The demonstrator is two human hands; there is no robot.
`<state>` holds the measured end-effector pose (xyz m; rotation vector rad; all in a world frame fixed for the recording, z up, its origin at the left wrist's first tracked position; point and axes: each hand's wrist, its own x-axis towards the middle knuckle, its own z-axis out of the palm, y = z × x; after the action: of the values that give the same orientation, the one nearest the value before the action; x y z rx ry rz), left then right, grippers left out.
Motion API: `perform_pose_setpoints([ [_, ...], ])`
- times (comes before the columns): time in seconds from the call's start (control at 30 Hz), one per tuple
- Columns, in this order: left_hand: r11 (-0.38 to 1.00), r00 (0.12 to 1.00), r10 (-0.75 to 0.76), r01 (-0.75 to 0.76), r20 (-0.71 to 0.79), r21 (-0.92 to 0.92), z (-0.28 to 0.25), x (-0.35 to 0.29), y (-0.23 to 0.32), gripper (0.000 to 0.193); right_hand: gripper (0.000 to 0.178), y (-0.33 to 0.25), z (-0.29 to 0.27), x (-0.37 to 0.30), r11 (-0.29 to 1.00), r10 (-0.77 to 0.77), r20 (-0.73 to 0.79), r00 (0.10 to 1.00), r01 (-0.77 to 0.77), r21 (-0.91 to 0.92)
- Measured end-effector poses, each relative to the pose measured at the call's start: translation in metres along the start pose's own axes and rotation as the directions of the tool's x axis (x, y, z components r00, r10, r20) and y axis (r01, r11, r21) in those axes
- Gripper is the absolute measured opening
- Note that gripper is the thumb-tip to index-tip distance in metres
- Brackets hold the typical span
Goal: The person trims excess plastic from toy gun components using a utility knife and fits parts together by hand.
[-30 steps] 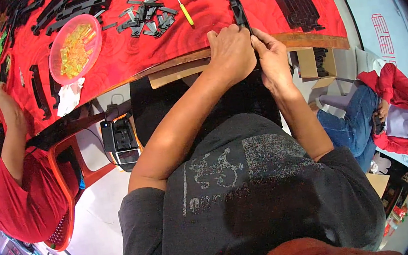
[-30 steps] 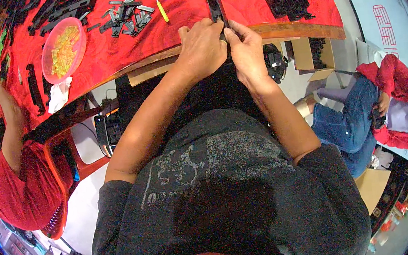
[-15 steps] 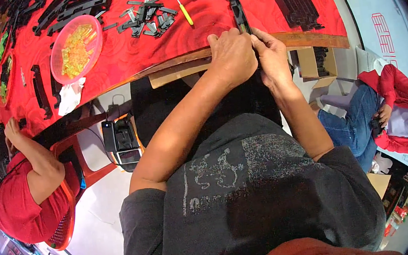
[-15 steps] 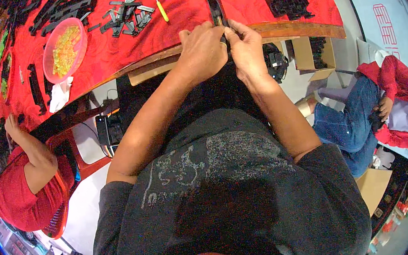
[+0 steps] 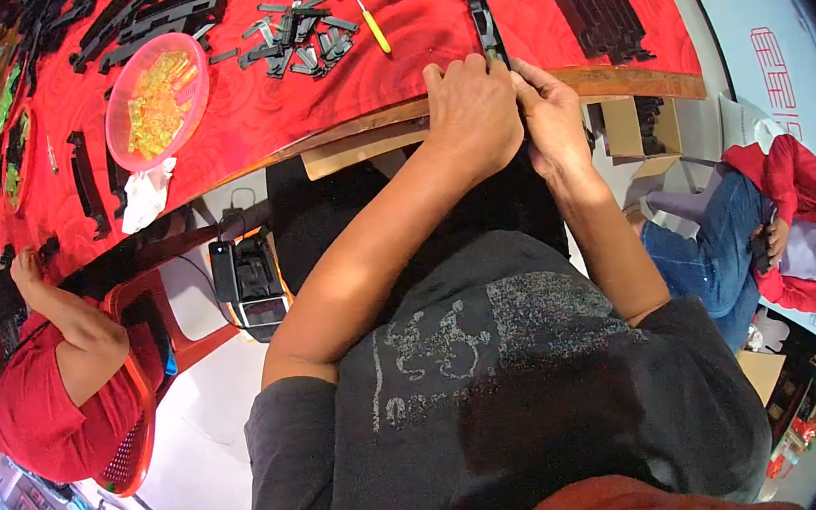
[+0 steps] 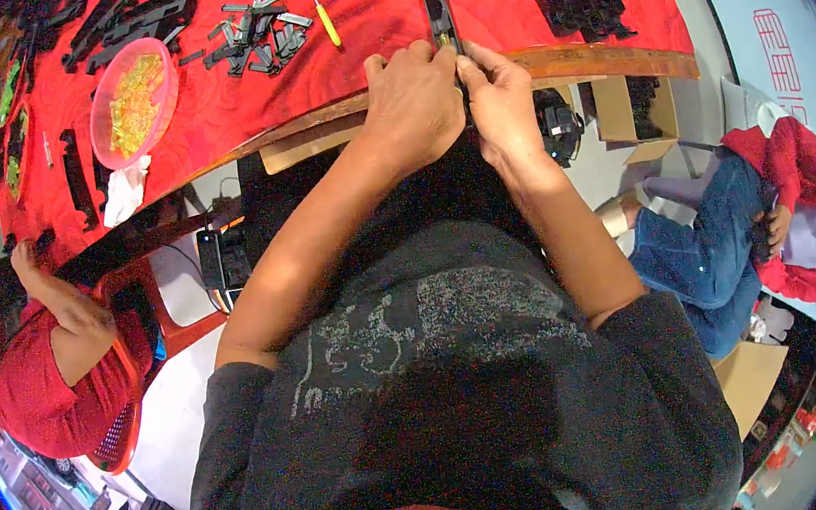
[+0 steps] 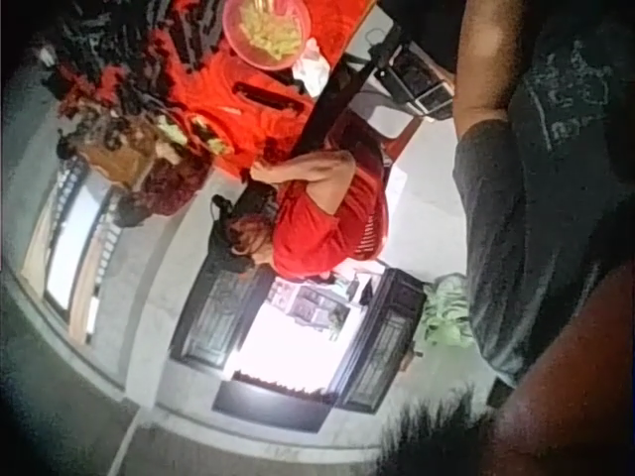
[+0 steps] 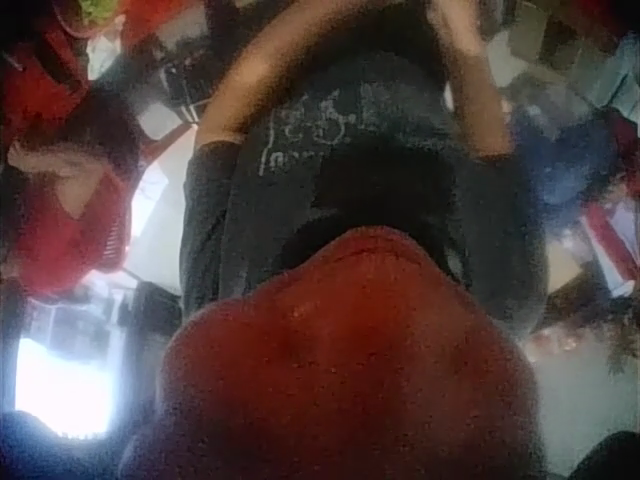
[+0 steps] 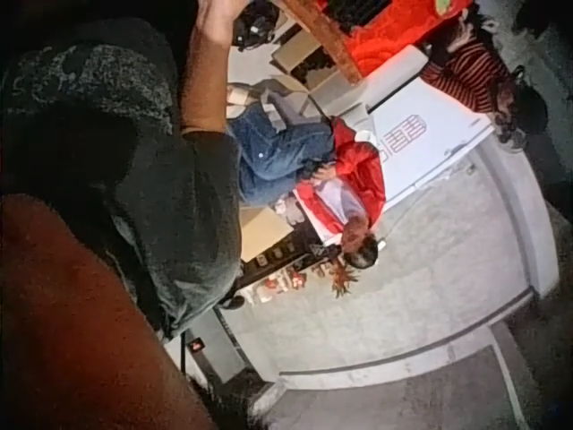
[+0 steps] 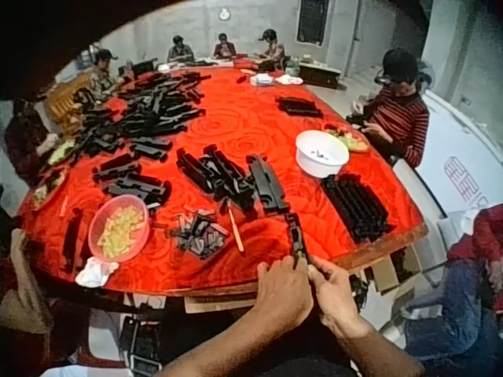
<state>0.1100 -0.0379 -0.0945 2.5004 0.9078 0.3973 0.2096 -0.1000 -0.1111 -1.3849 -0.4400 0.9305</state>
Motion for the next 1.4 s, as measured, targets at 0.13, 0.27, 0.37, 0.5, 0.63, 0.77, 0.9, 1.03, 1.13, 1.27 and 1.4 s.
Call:
perform_pose_setpoints([
  [0.13,1.000,1.000,0.014,-0.014,-0.016,-0.001,0.001,0.004,0.000,0.030,0.029,0.001,-0.001,0.001,1.000,-0.003,0.000,1.000,0.003,-0.016],
  [0.27,0.999,0.998,0.036,-0.037,-0.057,-0.017,0.002,0.006,0.000,0.026,0.030,-0.004,0.001,-0.003,1.000,0.011,0.012,1.000,-0.011,0.010],
  [0.37,1.000,0.998,0.002,-0.003,-0.065,-0.016,0.005,0.008,-0.001,0.029,0.030,-0.007,0.005,-0.005,1.000,0.004,0.013,1.000,-0.004,0.004],
  [0.5,1.000,0.999,-0.004,0.004,-0.034,-0.006,0.004,0.011,-0.002,0.029,0.034,-0.002,-0.001,-0.002,0.999,0.025,0.049,0.998,-0.024,-0.022],
  [0.63,1.000,1.000,0.001,-0.001,-0.006,-0.026,0.000,0.013,-0.004,0.027,0.034,0.000,-0.002,0.001,0.999,-0.001,0.050,0.999,0.003,-0.049],
  [0.77,0.998,0.997,0.041,-0.043,-0.059,-0.038,0.006,0.013,-0.006,0.026,0.032,-0.003,-0.001,0.000,1.000,-0.002,0.006,1.000,0.002,-0.022],
  [0.9,0.999,0.999,0.043,-0.043,0.010,-0.021,0.000,0.009,-0.006,0.027,0.030,-0.002,0.000,-0.001,0.999,-0.004,0.004,1.000,0.004,-0.043],
  [1.03,0.999,0.999,0.032,-0.032,-0.010,0.000,0.003,0.000,-0.002,0.028,0.028,-0.003,0.002,-0.003,1.000,0.005,0.013,1.000,-0.005,-0.016],
  [1.13,0.999,0.999,0.020,-0.021,-0.046,-0.027,0.004,-0.001,-0.001,0.029,0.028,-0.004,0.001,-0.002,0.999,0.024,-0.018,1.000,-0.024,-0.042],
  [1.27,0.999,0.995,0.008,-0.012,-0.099,-0.036,0.003,-0.002,0.001,0.029,0.028,0.000,0.000,-0.001,1.000,0.005,-0.001,1.000,-0.005,-0.026],
  [1.4,1.000,0.995,-0.018,0.017,-0.099,-0.016,0.001,-0.002,-0.001,0.029,0.029,0.004,0.002,0.001,1.000,0.010,0.018,1.000,-0.011,0.011],
])
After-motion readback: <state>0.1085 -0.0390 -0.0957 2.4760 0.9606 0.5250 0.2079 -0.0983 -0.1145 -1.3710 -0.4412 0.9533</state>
